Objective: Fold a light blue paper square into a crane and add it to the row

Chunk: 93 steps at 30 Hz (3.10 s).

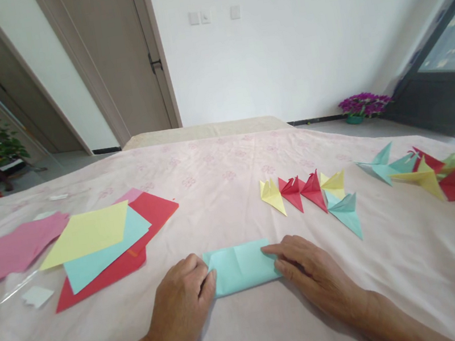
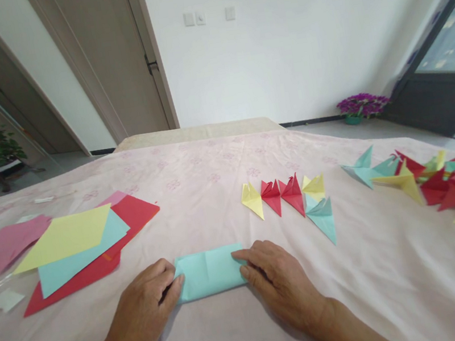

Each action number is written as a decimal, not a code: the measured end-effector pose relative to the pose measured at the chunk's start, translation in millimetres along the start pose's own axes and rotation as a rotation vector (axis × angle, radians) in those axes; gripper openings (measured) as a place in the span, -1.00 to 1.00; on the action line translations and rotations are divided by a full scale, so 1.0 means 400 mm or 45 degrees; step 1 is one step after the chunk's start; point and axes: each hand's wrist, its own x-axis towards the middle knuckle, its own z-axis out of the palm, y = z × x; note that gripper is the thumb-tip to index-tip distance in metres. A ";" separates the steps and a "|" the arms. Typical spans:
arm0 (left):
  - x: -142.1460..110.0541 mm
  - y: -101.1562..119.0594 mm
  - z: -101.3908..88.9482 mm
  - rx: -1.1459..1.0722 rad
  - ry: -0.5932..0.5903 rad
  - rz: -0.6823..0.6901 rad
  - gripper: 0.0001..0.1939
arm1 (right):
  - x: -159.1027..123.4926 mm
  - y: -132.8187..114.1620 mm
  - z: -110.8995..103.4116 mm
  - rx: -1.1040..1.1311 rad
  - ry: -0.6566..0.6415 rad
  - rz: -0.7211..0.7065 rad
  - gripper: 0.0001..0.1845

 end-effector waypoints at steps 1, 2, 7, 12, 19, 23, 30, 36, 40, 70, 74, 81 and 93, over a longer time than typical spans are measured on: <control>-0.001 -0.002 0.001 -0.016 0.002 -0.004 -0.65 | 0.000 -0.001 0.000 0.008 0.008 0.006 -0.69; -0.002 -0.004 0.002 -0.036 0.004 -0.010 -0.65 | -0.001 -0.002 0.001 0.017 0.017 0.011 -0.68; -0.006 -0.013 0.005 -0.114 0.014 -0.032 -0.63 | -0.008 0.002 0.007 0.046 0.032 0.066 -0.63; -0.010 -0.013 0.004 -0.129 0.038 0.003 -0.62 | -0.010 0.006 0.015 0.057 0.086 0.213 -0.55; -0.012 -0.011 0.002 -0.178 0.076 -0.003 -0.64 | -0.034 -0.005 0.021 0.006 0.096 0.027 -0.44; -0.013 -0.007 -0.006 -0.146 0.072 0.026 -0.65 | -0.036 -0.016 0.013 -0.113 0.057 -0.139 -0.53; -0.010 -0.010 -0.005 0.032 0.034 0.042 -0.65 | -0.026 -0.016 0.014 -0.111 -0.061 -0.109 -0.64; -0.005 -0.011 -0.001 0.117 -0.041 0.019 -0.65 | -0.015 -0.009 0.027 -0.159 -0.063 -0.037 -0.58; -0.001 -0.008 -0.002 0.180 -0.073 0.001 -0.65 | -0.010 -0.017 0.028 -0.229 -0.072 -0.035 -0.58; 0.032 0.014 -0.019 0.216 -0.293 -0.154 -0.63 | -0.002 -0.032 0.032 -0.345 -0.139 0.042 -0.64; 0.029 0.015 -0.014 0.248 -0.281 -0.131 -0.64 | 0.002 -0.038 0.030 -0.384 -0.132 0.022 -0.65; 0.029 0.008 -0.010 0.390 -0.118 -0.014 -0.76 | -0.003 -0.035 0.035 -0.462 -0.112 -0.030 -0.65; 0.021 0.000 0.000 0.164 0.233 0.529 -0.78 | -0.006 -0.050 0.029 -0.648 0.004 -0.178 -0.80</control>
